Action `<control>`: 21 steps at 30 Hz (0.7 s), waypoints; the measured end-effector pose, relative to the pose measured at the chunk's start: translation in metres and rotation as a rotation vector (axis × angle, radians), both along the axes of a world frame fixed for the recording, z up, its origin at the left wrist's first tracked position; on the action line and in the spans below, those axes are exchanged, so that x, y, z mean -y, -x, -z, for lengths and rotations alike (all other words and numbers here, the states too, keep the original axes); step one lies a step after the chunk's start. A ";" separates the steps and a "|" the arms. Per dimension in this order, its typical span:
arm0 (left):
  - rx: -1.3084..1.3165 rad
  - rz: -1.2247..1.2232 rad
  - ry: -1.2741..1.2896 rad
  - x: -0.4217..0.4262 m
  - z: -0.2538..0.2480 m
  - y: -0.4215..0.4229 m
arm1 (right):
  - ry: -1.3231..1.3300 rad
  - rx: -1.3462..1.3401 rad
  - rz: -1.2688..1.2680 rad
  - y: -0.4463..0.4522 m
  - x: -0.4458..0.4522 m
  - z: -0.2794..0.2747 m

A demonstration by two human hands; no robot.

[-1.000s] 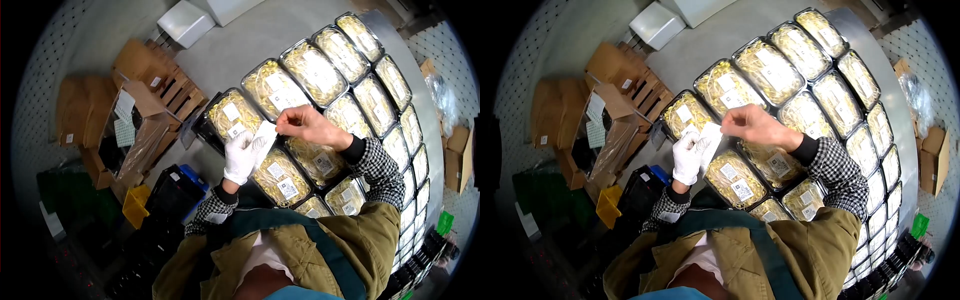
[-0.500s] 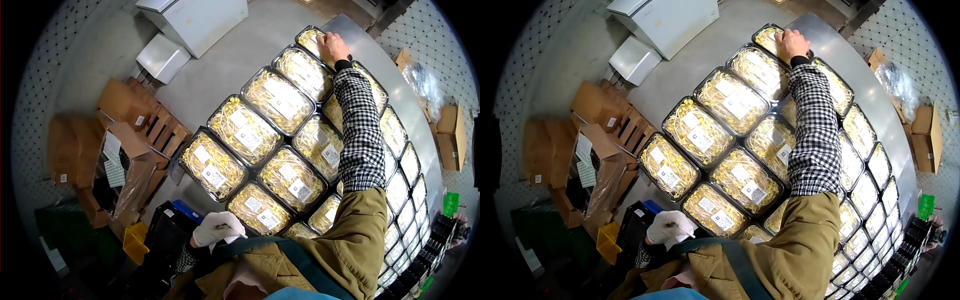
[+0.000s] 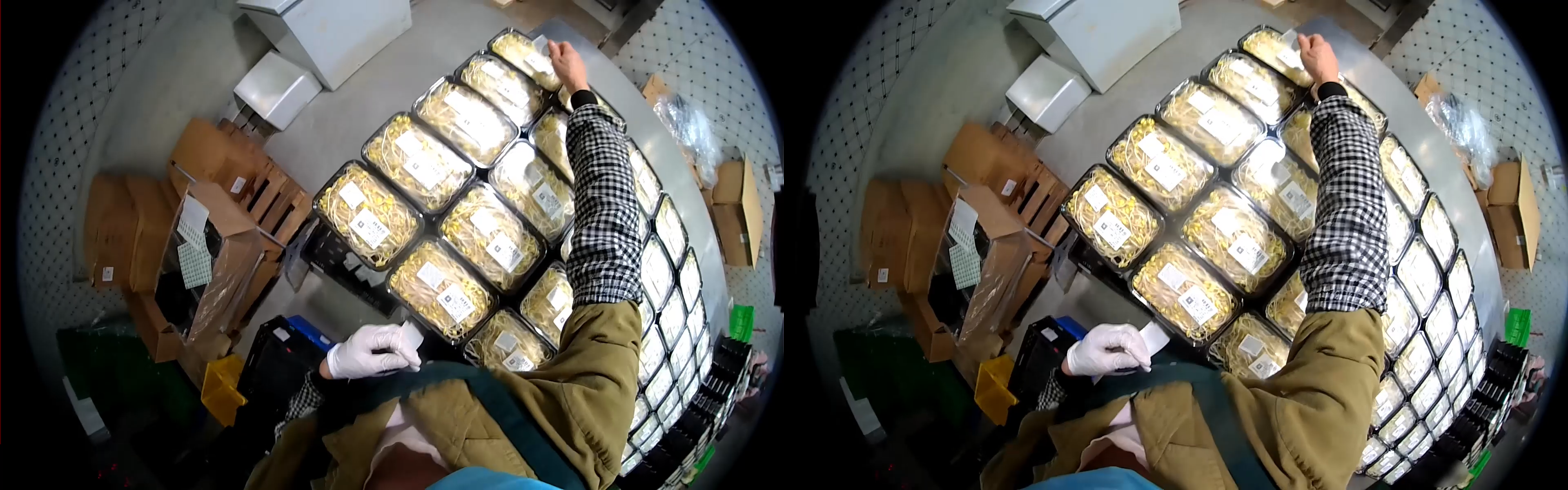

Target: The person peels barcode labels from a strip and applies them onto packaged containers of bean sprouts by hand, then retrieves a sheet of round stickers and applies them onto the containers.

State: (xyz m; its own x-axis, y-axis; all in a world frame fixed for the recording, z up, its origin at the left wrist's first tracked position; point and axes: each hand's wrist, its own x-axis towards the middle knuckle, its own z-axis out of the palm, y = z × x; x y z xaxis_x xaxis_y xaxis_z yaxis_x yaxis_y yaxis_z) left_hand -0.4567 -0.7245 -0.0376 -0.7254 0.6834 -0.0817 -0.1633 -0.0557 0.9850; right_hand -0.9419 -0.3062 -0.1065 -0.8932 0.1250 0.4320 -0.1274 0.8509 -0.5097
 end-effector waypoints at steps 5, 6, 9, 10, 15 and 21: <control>0.230 -0.211 0.030 0.009 0.019 -0.024 | -0.133 0.230 0.106 0.034 0.015 0.009; 0.155 -0.231 0.126 0.012 0.026 -0.024 | -0.164 0.262 0.158 0.038 0.022 0.013; 0.346 -0.296 0.190 0.011 0.036 -0.022 | -0.257 0.317 0.198 0.048 0.033 0.024; 0.362 -0.310 0.227 0.011 0.039 -0.020 | -0.285 0.338 0.199 0.046 0.039 0.026; 0.358 -0.373 0.178 0.005 0.051 -0.021 | -0.286 0.268 0.246 0.037 0.044 0.028; 0.328 -0.420 0.136 0.000 0.047 -0.025 | -0.139 -0.055 0.188 0.024 0.023 0.048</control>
